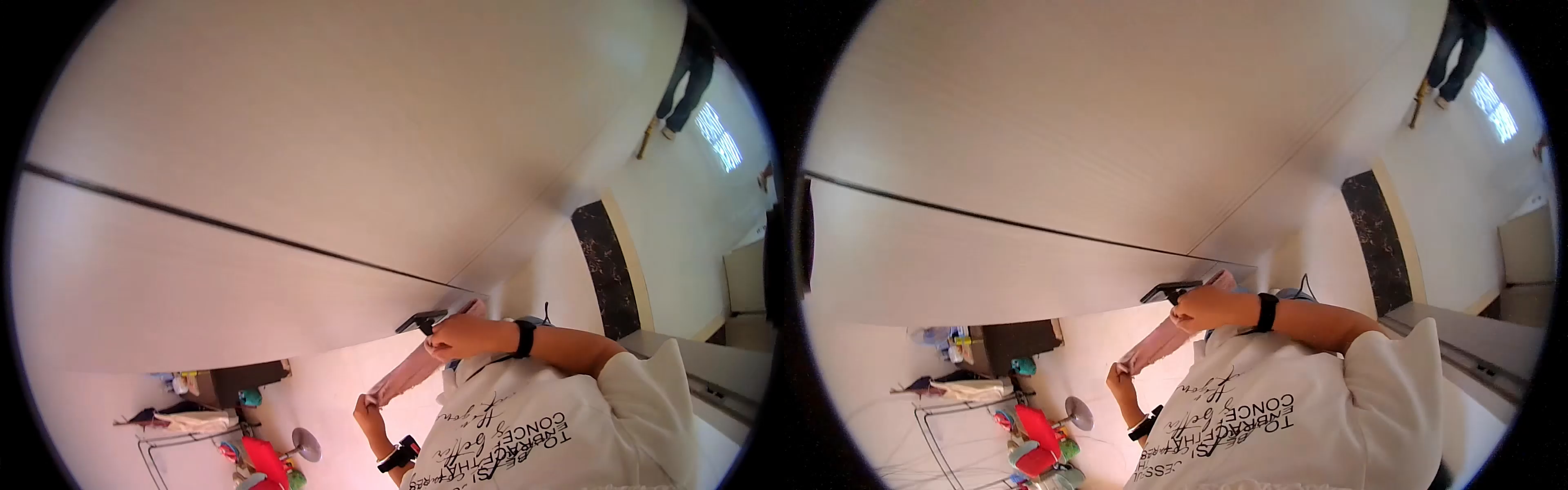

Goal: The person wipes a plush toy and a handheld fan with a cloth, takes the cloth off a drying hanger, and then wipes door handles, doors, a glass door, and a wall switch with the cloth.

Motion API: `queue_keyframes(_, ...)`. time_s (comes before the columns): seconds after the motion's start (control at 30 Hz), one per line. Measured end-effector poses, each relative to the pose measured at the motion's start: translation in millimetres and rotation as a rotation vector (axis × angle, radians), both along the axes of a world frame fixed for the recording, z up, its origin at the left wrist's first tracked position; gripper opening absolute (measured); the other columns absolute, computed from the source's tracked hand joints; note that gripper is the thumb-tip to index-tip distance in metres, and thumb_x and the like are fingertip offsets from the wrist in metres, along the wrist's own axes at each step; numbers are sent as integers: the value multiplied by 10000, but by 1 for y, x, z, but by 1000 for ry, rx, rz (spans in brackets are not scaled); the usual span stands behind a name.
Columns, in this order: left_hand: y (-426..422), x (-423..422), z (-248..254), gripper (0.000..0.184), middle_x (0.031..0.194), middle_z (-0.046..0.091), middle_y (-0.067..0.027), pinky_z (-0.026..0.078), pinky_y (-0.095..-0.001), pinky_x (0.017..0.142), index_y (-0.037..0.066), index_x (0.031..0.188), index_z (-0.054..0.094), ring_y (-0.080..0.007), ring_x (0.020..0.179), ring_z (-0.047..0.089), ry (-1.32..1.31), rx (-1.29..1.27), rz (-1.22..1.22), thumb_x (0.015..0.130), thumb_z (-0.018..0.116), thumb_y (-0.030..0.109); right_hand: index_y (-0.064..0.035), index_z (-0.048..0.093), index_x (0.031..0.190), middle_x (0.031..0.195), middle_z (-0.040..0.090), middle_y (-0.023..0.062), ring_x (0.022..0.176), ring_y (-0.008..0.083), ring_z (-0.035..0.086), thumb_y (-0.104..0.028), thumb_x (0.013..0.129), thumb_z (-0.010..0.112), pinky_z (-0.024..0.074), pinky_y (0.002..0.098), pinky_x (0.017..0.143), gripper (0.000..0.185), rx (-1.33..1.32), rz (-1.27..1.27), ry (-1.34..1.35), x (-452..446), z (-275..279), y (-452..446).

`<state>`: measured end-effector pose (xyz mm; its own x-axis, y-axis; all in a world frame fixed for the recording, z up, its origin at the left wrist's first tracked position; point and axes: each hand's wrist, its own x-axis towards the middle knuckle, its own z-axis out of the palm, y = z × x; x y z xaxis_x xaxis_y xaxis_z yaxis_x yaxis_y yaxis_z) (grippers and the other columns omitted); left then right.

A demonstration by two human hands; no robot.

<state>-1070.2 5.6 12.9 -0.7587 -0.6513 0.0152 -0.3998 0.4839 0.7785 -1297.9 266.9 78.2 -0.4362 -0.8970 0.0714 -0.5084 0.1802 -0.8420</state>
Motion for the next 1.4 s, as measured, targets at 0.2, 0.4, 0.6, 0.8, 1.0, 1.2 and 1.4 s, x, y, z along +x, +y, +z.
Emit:
queue_keyframes(0.2,3,8,11,177,590,502,-19,352,-244,520,-5,713,562,-95,566,434,8,302,139,760,400,50,-14,499,693,655,534,114,549,256,486,-231,857,486,395,345,533,273,-297,-51,-104,-45,0,12)
queue_keyframes(0.4,18,-39,25,145,626,494,4,399,-234,586,45,710,554,-100,585,458,425,1058,331,803,466,113,-39,494,785,717,489,-11,658,64,441,-284,900,480,370,232,547,271,-461,-354,-712,-64,1,80)
queue_keyframes(0.6,-5,-72,9,134,710,589,-33,399,-252,566,44,754,588,-127,632,530,278,1348,240,780,502,144,-52,501,793,711,462,-41,651,40,410,-262,904,475,337,197,576,239,-671,-779,-827,-46,12,134)
queue_keyframes(0.8,27,-124,48,160,509,432,43,356,-193,424,114,655,485,-52,389,358,348,1376,259,812,472,139,-56,520,792,710,467,-36,656,41,417,-253,905,478,344,200,588,231,-715,-766,-775,-22,11,156)
queue_keyframes(1.0,-8,-82,63,220,475,369,48,308,-129,395,129,606,405,-26,364,305,804,1413,223,821,408,82,-34,512,777,743,533,0,691,64,481,-208,901,487,408,238,628,215,-527,-560,-737,-23,26,122)
queue_keyframes(1.2,-43,11,71,197,534,417,17,443,-280,670,115,615,391,-81,491,432,1108,1216,112,804,444,95,12,502,795,732,550,46,673,108,516,-110,876,468,428,285,648,150,-382,-261,-291,-16,4,56)
queue_keyframes(1.4,-4,3,108,196,591,384,17,409,-311,735,106,646,359,-87,590,435,1099,988,264,813,460,101,2,490,738,675,530,15,664,89,503,-127,870,481,405,245,622,185,-429,-434,-484,-17,-18,46)
